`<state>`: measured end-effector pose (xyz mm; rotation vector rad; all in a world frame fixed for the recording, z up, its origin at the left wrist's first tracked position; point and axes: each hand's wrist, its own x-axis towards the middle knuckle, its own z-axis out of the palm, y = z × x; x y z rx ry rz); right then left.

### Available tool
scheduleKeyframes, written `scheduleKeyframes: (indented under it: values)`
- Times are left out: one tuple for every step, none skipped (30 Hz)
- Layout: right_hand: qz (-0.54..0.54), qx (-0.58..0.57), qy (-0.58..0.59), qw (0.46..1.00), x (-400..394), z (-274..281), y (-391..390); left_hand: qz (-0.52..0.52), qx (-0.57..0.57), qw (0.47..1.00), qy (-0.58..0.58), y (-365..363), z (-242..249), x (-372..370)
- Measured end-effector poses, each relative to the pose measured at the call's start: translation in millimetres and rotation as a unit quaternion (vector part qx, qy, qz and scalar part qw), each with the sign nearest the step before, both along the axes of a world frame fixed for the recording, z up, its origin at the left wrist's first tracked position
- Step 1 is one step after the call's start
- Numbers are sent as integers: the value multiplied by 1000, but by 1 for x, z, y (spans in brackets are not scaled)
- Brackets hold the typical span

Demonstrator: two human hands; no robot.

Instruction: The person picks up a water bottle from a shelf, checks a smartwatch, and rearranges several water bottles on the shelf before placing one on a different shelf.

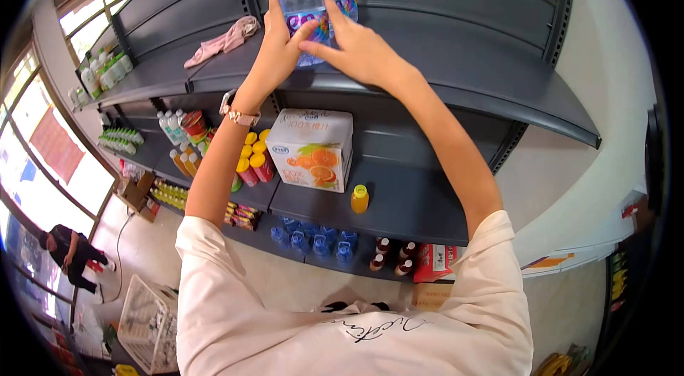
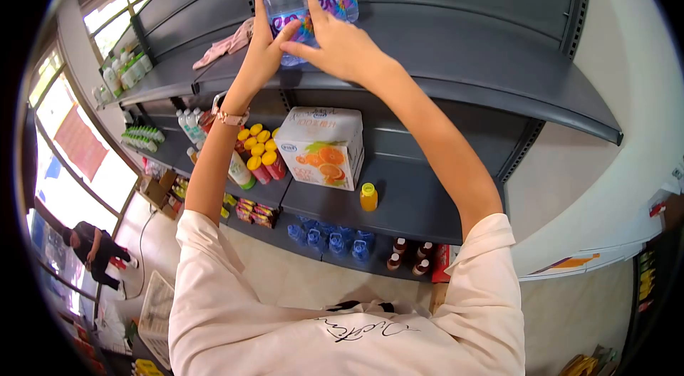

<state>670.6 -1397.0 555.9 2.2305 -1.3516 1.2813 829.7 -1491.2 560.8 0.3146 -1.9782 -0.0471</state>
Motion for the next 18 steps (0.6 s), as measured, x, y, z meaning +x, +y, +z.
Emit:
scheduleKeyframes:
  values:
    - [-1, 48, -13, 999, 4, -1, 0, -7, -4, 1000, -2, -5, 2, 0]
    - [-35, 31, -5, 999, 9, -4, -1, 17, -9, 1000, -17, -5, 1, 1]
    - [-39, 32, -4, 999, 11, -4, -2, 42, -15, 998, -33, -7, 0, 2]
    - [-83, 82, 17, 993, 11, -2, -2, 3, 38, 999, -37, -12, 0, 3]
    - [-127, 131, 37, 982, 12, 0, -2, -2, 40, 999, -36, -12, 1, 6]
    - [-153, 97, 52, 982, 11, -5, -11, -4, 63, 996, -65, -12, 2, 11]
    - [-158, 99, 53, 981, 9, -5, -15, -5, 87, 992, -95, -12, 1, 15]
    - [-170, 101, 61, 978, 11, -2, -13, -12, 94, 992, -87, -9, -2, 17]
    - [-182, 103, 69, 975, 13, 0, -10, -16, 98, 991, -86, -7, -2, 19]
    - [-186, 107, 71, 974, 14, 1, -8, 11, 118, 988, -102, -5, -1, 20]
    - [-197, 119, 64, 971, 16, 2, -7, 38, 139, 982, -119, -3, 0, 22]
    - [-207, 131, 57, 968, 17, 1, -6, 50, 130, 983, -118, -11, -2, 20]
    - [-211, 135, 59, 966, 15, 0, -8, 45, 134, 983, -117, -16, -1, 17]
    - [-213, 137, 44, 966, 14, -1, -11, 55, 129, 983, -120, -17, 2, 14]
    - [-216, 138, 29, 966, 12, -1, -15, 65, 124, 983, -123, -16, 3, 12]
    - [-219, 143, 31, 965, 11, -3, -20, 80, 152, 973, -153, -15, 4, 12]
    - [-233, 129, 41, 963, 10, -7, -25, 76, 156, 973, -153, -17, 0, 10]
    - [-246, 115, 52, 961, 8, -10, -29, 99, 137, 973, -159, -20, -4, 9]
